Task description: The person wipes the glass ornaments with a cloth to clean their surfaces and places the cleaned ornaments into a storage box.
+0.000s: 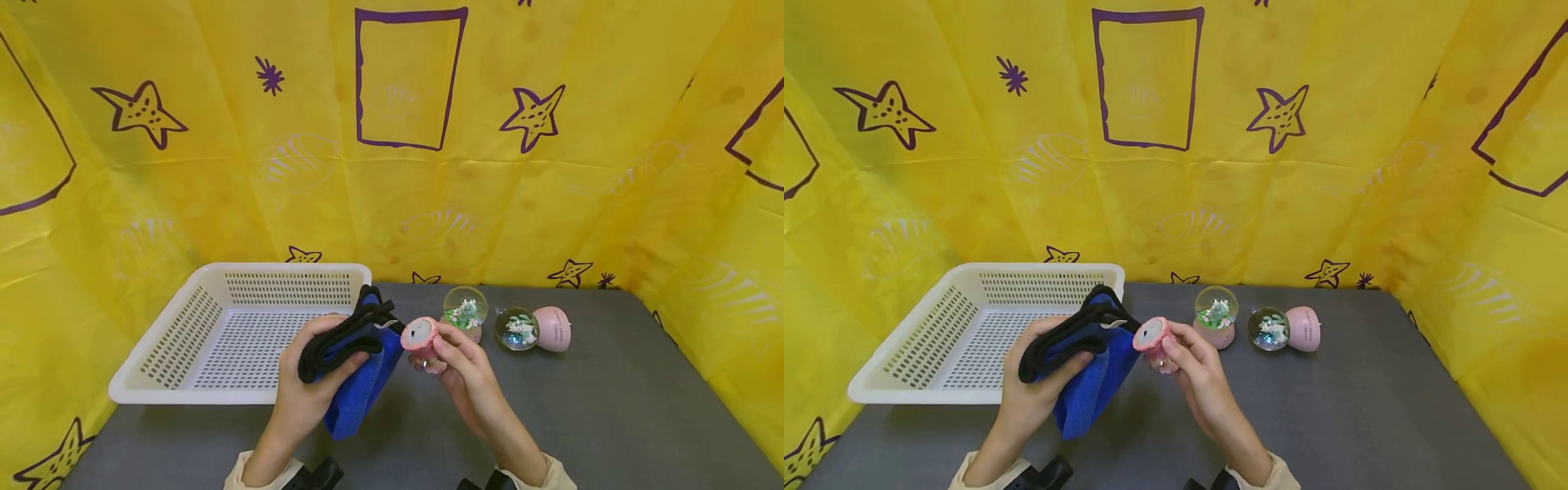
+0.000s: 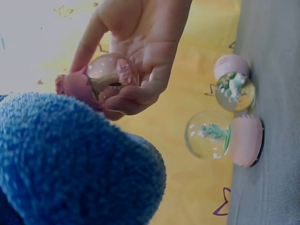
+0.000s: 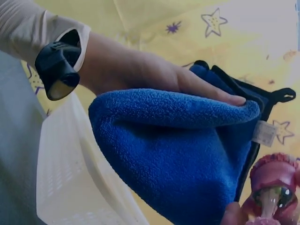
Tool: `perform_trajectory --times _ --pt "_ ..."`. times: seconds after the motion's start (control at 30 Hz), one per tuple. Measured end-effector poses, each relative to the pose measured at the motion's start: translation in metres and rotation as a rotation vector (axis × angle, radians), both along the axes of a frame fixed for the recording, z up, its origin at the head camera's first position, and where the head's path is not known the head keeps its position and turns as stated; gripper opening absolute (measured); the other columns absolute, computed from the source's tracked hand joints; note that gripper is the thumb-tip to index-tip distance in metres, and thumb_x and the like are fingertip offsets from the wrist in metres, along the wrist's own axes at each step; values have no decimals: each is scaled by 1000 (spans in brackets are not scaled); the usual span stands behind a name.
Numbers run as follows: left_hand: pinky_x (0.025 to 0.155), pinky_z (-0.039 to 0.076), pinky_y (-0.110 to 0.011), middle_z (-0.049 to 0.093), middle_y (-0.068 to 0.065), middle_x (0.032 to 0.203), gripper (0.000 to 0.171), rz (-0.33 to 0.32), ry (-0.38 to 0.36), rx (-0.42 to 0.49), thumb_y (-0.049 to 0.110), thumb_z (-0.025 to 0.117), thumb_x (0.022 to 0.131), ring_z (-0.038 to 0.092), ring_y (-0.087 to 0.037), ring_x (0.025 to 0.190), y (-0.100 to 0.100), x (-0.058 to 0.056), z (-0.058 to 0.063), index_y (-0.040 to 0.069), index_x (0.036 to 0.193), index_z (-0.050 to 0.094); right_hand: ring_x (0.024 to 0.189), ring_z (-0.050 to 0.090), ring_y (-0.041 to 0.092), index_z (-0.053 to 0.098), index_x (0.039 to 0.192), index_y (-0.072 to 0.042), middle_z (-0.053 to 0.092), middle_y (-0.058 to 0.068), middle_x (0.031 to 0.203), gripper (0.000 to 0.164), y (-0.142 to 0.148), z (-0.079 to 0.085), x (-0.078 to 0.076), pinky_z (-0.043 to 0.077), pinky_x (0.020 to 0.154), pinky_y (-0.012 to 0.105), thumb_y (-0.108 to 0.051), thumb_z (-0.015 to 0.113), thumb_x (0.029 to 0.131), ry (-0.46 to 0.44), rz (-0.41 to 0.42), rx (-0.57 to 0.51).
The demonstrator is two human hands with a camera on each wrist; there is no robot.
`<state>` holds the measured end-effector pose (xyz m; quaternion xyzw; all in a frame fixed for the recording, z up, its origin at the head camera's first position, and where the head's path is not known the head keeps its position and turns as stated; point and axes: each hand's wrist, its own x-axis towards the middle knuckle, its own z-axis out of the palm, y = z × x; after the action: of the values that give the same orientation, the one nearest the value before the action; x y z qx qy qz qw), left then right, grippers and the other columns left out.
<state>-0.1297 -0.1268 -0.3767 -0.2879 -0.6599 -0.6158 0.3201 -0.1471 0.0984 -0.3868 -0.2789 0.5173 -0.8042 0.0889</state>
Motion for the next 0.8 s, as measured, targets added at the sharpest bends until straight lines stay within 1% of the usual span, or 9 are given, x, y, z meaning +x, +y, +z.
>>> perform_trajectory --times 0.07,0.17,0.3,0.4,0.5,0.6,0.67,0.73,0.8 --pt "94 52 -22 68 3 116 44 6 -15 -6 -15 77 74 65 -11 108 0 0 -1 -7 114 61 94 62 10 56 126 -14 63 -3 110 30 0 0 0 51 89 21 -10 34 106 -23 12 -2" --pt "93 52 -21 68 5 116 45 19 -32 -13 -17 77 73 65 -10 107 -1 0 -2 -6 114 62 94 62 12 43 129 -8 56 2 113 26 -2 0 0 51 89 23 -11 33 105 -102 -35 23" --pt "91 52 -20 68 6 115 46 36 -41 -20 -17 77 73 65 -9 105 -1 -1 -2 -6 114 62 97 63 16 31 130 -3 51 6 118 32 -3 1 1 51 86 25 -7 40 100 -158 -106 60" --pt "91 52 -20 68 7 114 46 44 -48 -23 -16 78 73 65 -9 104 -1 -1 -2 -5 114 62 98 64 16 36 132 -1 54 6 117 36 -2 2 2 54 88 24 -3 48 98 -105 -133 101" --pt "91 52 -20 68 8 113 46 59 -65 -28 -17 77 73 65 -8 104 0 -1 -2 -5 115 62 97 64 13 44 129 -2 55 6 116 39 -2 2 2 56 86 23 1 59 94 -69 -212 143" --pt "90 52 -19 68 10 113 45 95 -102 -33 -16 76 74 65 -7 103 0 -1 -2 -5 116 62 96 63 11 53 121 -6 54 5 118 40 -2 1 2 58 83 23 4 69 86 -48 -275 151" --pt "89 52 -18 68 12 112 44 124 -131 -25 -15 75 76 65 -6 102 0 -1 -2 -5 116 61 93 64 9 58 117 -10 58 4 116 39 -2 0 2 59 80 23 6 71 83 -22 -273 134" --pt "88 52 -18 68 12 111 41 142 -148 2 -14 75 78 64 -6 101 0 -1 -1 -5 115 61 87 66 8 62 115 -12 62 1 112 37 0 -2 1 59 76 23 6 71 84 32 -237 112" --pt "87 51 -18 69 10 109 38 126 -144 42 -12 73 80 63 -7 99 0 -1 0 -6 115 61 78 67 6 65 116 -12 67 -2 105 34 1 -4 0 59 71 24 5 69 86 94 -195 98"
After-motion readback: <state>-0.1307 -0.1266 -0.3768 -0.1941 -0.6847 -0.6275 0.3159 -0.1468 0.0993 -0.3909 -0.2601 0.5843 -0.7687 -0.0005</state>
